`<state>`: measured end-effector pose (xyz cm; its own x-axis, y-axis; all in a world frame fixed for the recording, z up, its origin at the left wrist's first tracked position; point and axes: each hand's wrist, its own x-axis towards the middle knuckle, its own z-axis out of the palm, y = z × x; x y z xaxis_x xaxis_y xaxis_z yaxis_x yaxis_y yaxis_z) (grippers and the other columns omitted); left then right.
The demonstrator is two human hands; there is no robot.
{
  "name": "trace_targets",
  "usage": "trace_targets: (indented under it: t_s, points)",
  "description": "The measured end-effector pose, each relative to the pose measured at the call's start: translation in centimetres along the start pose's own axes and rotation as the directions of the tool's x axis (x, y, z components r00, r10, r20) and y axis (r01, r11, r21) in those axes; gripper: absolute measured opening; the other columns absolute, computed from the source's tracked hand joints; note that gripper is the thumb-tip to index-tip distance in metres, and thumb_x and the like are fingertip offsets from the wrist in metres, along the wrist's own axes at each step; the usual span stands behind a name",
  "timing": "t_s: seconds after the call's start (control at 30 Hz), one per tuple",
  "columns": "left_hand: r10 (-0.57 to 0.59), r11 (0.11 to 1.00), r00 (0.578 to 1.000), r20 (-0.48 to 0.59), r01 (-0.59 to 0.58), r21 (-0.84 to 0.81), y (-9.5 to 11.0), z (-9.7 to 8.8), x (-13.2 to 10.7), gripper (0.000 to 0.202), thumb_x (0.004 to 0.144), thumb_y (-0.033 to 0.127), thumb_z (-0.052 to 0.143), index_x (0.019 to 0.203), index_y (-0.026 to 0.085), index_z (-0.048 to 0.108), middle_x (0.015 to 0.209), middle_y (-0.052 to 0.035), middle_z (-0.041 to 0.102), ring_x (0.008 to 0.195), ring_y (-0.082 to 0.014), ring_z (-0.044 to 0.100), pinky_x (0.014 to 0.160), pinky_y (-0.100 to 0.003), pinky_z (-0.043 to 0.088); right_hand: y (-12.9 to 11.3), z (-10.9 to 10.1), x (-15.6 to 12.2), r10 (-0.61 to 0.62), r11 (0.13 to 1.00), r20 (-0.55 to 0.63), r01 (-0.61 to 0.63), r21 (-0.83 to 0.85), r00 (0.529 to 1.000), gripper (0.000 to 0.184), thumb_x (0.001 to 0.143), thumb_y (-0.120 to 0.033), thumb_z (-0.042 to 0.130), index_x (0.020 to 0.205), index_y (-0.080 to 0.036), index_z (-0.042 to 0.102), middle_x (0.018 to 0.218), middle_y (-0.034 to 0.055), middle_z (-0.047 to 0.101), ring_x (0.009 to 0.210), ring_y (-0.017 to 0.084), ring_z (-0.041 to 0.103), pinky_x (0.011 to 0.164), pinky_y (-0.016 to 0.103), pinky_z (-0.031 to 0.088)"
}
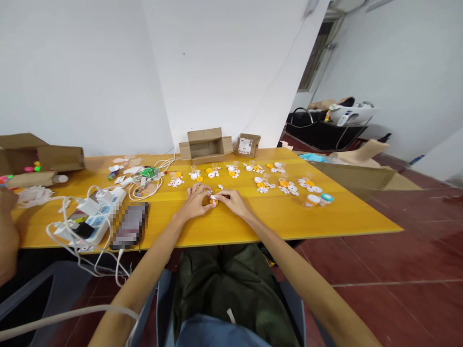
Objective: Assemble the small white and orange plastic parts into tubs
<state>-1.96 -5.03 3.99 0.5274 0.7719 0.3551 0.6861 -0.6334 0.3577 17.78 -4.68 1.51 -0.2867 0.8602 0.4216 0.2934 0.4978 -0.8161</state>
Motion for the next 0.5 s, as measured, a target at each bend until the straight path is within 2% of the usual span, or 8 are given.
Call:
trace_targets:
  t_s: [0.5]
  points:
    - [-0.009, 1.0, 1.0, -0.003, 0.009, 0.008, 0.03, 0.02, 0.06, 0.019, 0.082, 0.038, 0.072, 0.096, 0.025, 0.07, 0.124, -0.0064, 0.061, 0.125, -0.0313, 0.043, 0.107, -0.051, 0.035, -0.36, 0.16, -0.01, -0.052, 0.997, 0.011, 0.052, -0.048, 0.999, 0.025, 0.091, -0.038, 0.062, 0.079, -0.022, 0.077, 0.081, 0.0028, 0.075, 0.077, 0.018, 0.063, 0.074, 0.028, 0.047]
